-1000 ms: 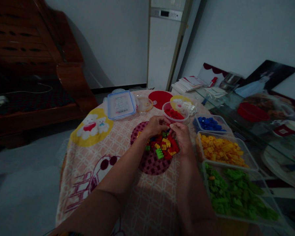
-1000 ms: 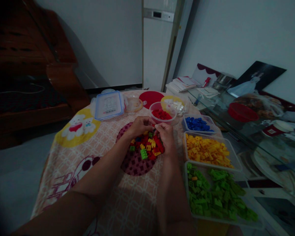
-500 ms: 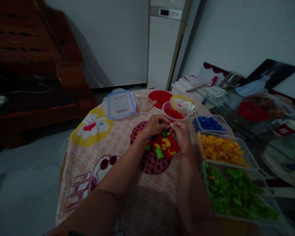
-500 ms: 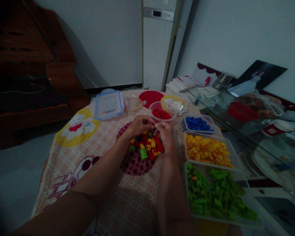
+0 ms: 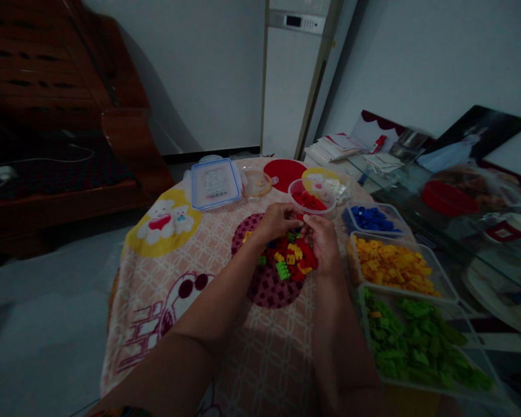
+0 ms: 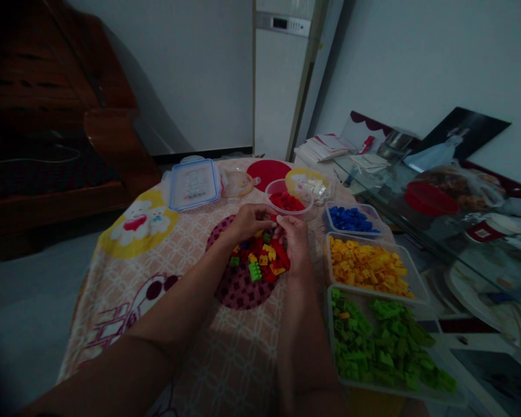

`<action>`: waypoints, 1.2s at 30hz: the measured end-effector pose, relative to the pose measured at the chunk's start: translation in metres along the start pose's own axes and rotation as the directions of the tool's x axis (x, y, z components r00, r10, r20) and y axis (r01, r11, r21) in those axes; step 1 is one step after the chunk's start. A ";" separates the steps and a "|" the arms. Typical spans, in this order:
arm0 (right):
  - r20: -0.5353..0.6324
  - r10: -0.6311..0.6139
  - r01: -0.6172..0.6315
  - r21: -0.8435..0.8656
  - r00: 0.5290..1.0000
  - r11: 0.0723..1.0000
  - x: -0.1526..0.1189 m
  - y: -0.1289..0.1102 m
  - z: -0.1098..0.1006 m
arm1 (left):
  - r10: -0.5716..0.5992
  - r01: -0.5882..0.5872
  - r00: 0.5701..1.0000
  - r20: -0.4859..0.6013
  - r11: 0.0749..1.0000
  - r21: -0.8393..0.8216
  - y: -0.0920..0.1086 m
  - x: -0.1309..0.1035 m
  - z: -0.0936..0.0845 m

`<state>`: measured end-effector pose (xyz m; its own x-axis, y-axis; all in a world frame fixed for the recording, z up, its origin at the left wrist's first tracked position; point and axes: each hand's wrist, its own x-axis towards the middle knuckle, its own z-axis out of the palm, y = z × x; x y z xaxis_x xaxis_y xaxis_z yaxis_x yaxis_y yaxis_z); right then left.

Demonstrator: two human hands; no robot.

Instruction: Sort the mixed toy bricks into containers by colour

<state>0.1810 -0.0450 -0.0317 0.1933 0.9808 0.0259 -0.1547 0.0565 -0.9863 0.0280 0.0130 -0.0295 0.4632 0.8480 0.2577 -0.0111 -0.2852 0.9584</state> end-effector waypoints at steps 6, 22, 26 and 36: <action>0.014 0.046 -0.045 -0.045 0.999 0.998 0.001 0.000 -0.003 | 0.041 -0.039 0.999 -0.012 0.985 0.166 0.005 -0.002 0.001; 0.035 0.000 0.001 -0.038 0.999 0.999 0.000 0.000 -0.005 | 0.070 -0.073 0.997 0.040 0.994 0.077 0.002 -0.002 -0.003; 0.041 -0.022 0.027 -0.114 0.999 0.993 0.000 0.000 -0.001 | -0.002 -0.001 0.998 0.057 0.999 0.041 -0.005 -0.002 -0.008; 0.078 -0.063 0.082 -0.279 0.995 0.957 0.004 0.002 0.001 | -0.040 0.047 0.998 -0.039 0.982 0.185 -0.006 -0.001 -0.012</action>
<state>0.1801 -0.0408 -0.0328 0.1267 0.9869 0.1002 0.1383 0.0824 -0.9870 0.0169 0.0197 -0.0342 0.4287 0.8754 0.2234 0.1746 -0.3229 0.9302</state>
